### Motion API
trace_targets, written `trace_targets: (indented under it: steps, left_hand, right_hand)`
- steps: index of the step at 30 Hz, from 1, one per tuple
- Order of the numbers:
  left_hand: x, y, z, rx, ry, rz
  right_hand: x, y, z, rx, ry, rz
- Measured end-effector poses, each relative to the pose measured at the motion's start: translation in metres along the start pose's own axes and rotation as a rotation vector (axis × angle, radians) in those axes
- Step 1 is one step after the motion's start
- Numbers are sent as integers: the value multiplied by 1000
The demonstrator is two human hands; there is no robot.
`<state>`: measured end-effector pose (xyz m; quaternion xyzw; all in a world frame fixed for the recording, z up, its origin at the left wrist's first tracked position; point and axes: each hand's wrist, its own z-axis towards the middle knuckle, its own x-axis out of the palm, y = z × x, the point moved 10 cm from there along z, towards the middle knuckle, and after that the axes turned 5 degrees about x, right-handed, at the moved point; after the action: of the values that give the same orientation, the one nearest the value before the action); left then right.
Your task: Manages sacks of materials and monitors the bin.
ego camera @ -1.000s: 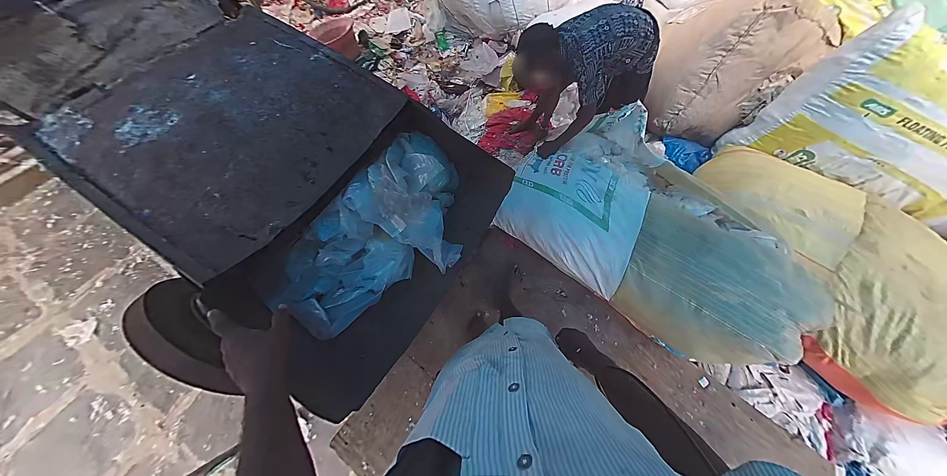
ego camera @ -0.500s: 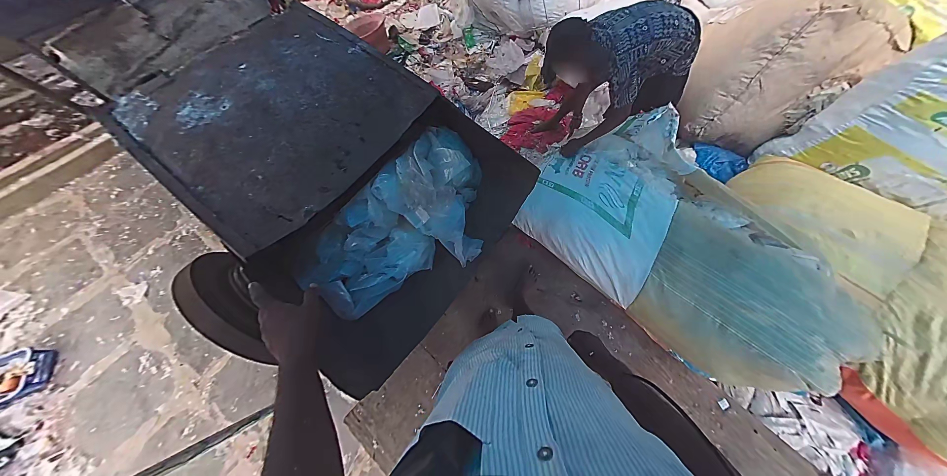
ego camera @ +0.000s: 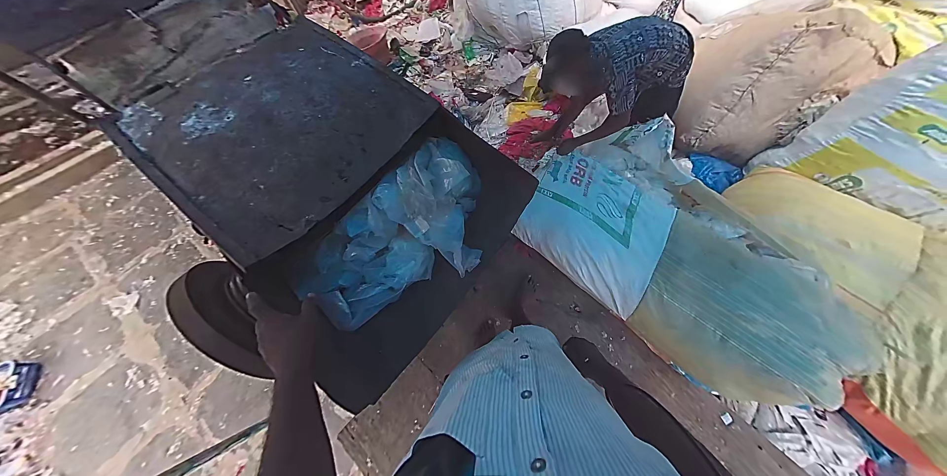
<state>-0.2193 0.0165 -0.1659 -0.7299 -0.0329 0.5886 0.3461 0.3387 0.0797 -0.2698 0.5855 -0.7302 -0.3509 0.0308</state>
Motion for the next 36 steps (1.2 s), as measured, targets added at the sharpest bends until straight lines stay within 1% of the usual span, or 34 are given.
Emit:
trace_targets:
  steps: [1, 2, 3, 4, 6, 7, 9, 10, 12, 13, 15, 17, 18, 21, 22, 23, 24, 25, 26, 27, 28, 30, 31, 32, 34, 35, 36]
  left_hand:
    - [0, 0, 0, 0, -1, -2]
    - [1, 1, 1, -3, 0, -5]
    - [2, 2, 2, -4, -5, -5]
    - [2, 3, 2, -3, -7, -5]
    - [2, 4, 3, 12, -9, -5]
    - [3, 5, 4, 15, -11, -4]
    - [4, 6, 6, 14, -11, -1]
    - [3, 6, 6, 11, -11, -4]
    - [3, 5, 6, 8, -8, -4]
    - [2, 5, 6, 7, -9, -4]
    - [2, 3, 4, 5, -9, -3]
    - [2, 3, 3, 0, -9, -3]
    - [2, 3, 3, -3, -7, -1]
    - [2, 3, 4, -4, -4, 7]
    - [2, 4, 4, -5, -3, 8]
    - [2, 3, 4, -5, -3, 9]
    - [2, 3, 3, -5, -4, 7]
    - [2, 3, 3, -3, -7, 8]
    - [2, 3, 3, -1, -10, 5]
    - [2, 3, 3, 2, -7, 4]
    - [2, 2, 3, 1, -5, 2]
    - [2, 3, 3, 2, -5, 4]
    - [1, 4, 3, 0, -3, 7]
    - [2, 4, 4, -1, -5, 5]
    - [3, 4, 3, 2, -6, 0]
    - [3, 4, 3, 2, -5, 4]
    - [3, 4, 3, 1, -3, 6]
  right_hand:
    - [-6, 14, -14, 210, 7, 14]
    - [-11, 26, -25, 302, 16, 16]
    - [-14, 32, -27, 190, 9, -22]
    - [-14, 31, -23, 25, -22, -63]
    - [-6, 20, -20, 256, 63, -25]
    - [-2, 8, -12, 327, 60, -14]
    - [5, -5, -6, 425, 61, -5]
    - [7, -5, -6, 445, 58, -6]
    - [5, 6, -15, 453, 60, 3]
    - [7, 3, -16, 460, 32, 25]
    - [12, -12, -4, 457, 4, 65]
    - [18, -26, 11, 431, 20, 36]
    - [15, -20, 7, 432, 28, 21]
    - [-3, 23, -30, 477, 40, 31]
    - [-2, 23, -31, 474, 34, 29]
    - [4, 14, -24, 432, 45, -11]
    - [13, -5, -8, 296, 43, -89]
    - [22, -31, 22, 32, -19, -124]
    - [31, -55, 41, 118, 19, -84]
    - [34, -65, 46, 266, 34, -42]
    - [32, -60, 38, 391, 39, -20]
    - [16, -24, 3, 496, 13, 14]
    - [12, -17, -6, 503, -18, 48]
    - [14, -28, 4, 473, -28, 79]
    - [30, -75, 41, 394, -32, 126]
    - [35, -85, 49, 382, -19, 126]
    - [33, -80, 45, 398, -2, 122]
